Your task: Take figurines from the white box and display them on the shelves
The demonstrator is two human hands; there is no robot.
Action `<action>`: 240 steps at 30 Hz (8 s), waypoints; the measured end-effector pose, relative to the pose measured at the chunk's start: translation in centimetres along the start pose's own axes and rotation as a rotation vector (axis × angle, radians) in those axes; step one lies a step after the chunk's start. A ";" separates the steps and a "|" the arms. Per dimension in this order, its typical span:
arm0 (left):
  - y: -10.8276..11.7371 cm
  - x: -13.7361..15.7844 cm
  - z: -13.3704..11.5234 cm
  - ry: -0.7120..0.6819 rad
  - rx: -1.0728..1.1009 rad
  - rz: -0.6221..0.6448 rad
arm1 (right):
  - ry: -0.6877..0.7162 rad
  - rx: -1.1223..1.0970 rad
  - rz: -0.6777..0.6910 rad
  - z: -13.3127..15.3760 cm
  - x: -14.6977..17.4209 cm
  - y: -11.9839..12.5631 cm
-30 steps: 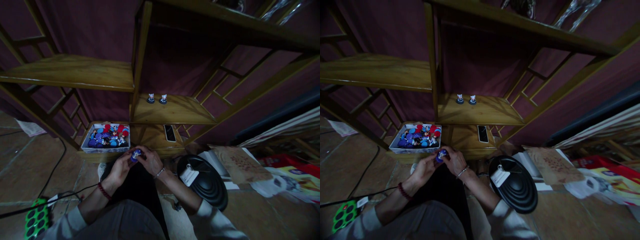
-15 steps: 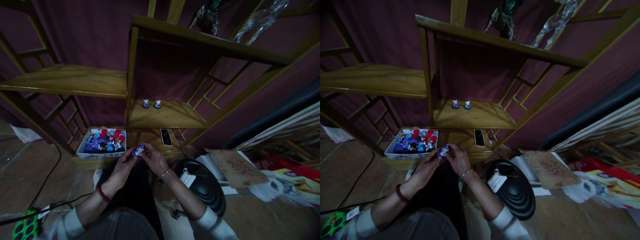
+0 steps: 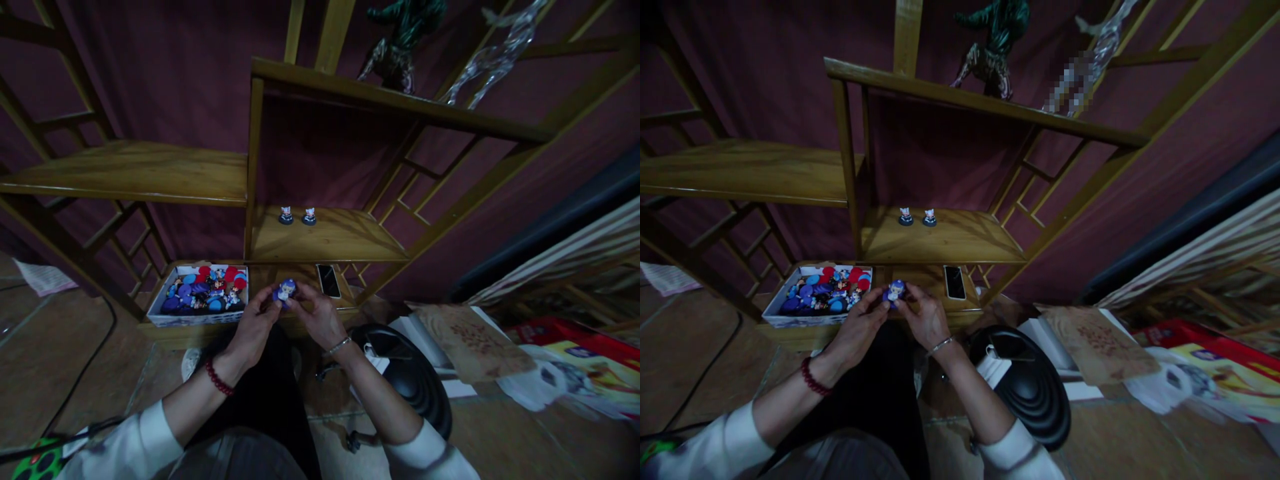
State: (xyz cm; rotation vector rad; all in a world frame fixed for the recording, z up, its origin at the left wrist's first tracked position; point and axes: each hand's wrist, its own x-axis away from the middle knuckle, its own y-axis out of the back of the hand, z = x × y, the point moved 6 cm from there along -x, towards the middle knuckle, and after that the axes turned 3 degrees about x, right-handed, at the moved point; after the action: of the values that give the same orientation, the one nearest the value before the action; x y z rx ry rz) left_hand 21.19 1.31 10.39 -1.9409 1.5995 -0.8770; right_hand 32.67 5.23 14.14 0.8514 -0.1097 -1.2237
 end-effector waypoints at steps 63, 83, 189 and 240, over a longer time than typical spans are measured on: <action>-4.9 -10.4 -7.0 -0.251 -0.794 -0.087 | 0.020 0.055 -0.052 -1.7 -15.2 0.3; -6.2 -10.5 -7.5 -0.163 -0.807 -0.030 | 0.006 0.232 -0.004 -2.3 -16.5 -0.4; 20.4 -9.2 -3.9 0.253 -1.929 -0.247 | -0.046 0.378 0.569 -5.2 -7.0 -26.8; 20.9 -9.3 -3.3 0.314 -1.977 -0.153 | -0.141 0.427 0.654 -6.2 -7.6 -27.9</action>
State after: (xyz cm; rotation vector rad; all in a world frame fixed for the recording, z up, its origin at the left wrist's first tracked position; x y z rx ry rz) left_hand 3.58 6.24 -3.81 -2.9845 2.9461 1.0640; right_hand 11.26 12.62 -4.91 0.9880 -0.7280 -0.6413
